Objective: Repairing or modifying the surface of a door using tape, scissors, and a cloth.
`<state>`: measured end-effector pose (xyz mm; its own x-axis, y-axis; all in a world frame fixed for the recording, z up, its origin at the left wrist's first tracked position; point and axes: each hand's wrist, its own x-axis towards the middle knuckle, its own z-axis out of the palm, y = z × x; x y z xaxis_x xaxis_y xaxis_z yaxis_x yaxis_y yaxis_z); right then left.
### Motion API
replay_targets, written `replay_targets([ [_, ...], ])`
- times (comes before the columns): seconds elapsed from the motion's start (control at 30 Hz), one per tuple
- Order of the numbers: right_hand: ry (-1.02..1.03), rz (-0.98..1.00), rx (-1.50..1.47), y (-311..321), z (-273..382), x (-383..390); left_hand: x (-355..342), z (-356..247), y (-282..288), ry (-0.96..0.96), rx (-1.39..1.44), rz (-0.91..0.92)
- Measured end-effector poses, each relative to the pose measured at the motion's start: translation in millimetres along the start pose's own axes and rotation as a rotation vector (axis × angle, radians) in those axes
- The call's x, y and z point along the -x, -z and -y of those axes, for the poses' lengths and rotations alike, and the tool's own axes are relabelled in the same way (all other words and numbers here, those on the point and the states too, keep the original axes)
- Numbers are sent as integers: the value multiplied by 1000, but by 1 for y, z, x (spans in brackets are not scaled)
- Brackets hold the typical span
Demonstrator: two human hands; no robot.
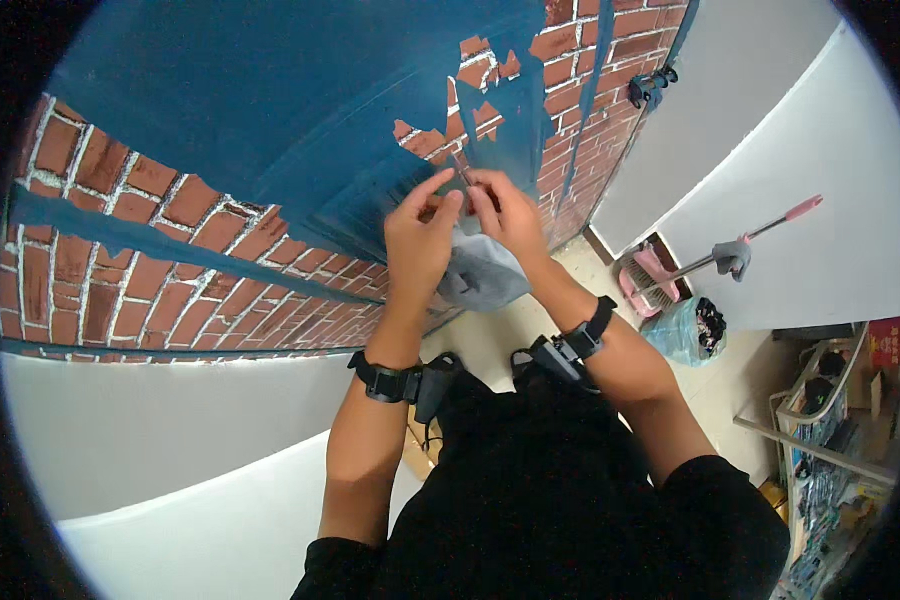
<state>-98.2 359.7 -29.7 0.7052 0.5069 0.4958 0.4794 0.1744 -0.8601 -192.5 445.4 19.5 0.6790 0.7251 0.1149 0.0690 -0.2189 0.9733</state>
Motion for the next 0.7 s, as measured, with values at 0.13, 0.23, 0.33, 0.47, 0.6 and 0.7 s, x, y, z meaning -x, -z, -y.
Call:
replay_targets([
  [0.13,107,-94,-35,-13,-10,-14,2,3,4,-17,-4,15],
  [0.23,26,-91,-3,-14,-9,-12,3,5,2,-25,-71,34],
  [0.33,-12,-77,-7,-17,-4,-12,2,9,0,35,-50,75],
  [0.47,29,-102,-5,-18,-6,-14,-4,25,-2,-122,-169,18],
  [0.6,75,-143,78,-17,-9,-14,-1,15,-7,-61,-16,66],
  [0.7,65,-127,67,-16,-7,-14,-1,13,-7,-44,-21,70],
])
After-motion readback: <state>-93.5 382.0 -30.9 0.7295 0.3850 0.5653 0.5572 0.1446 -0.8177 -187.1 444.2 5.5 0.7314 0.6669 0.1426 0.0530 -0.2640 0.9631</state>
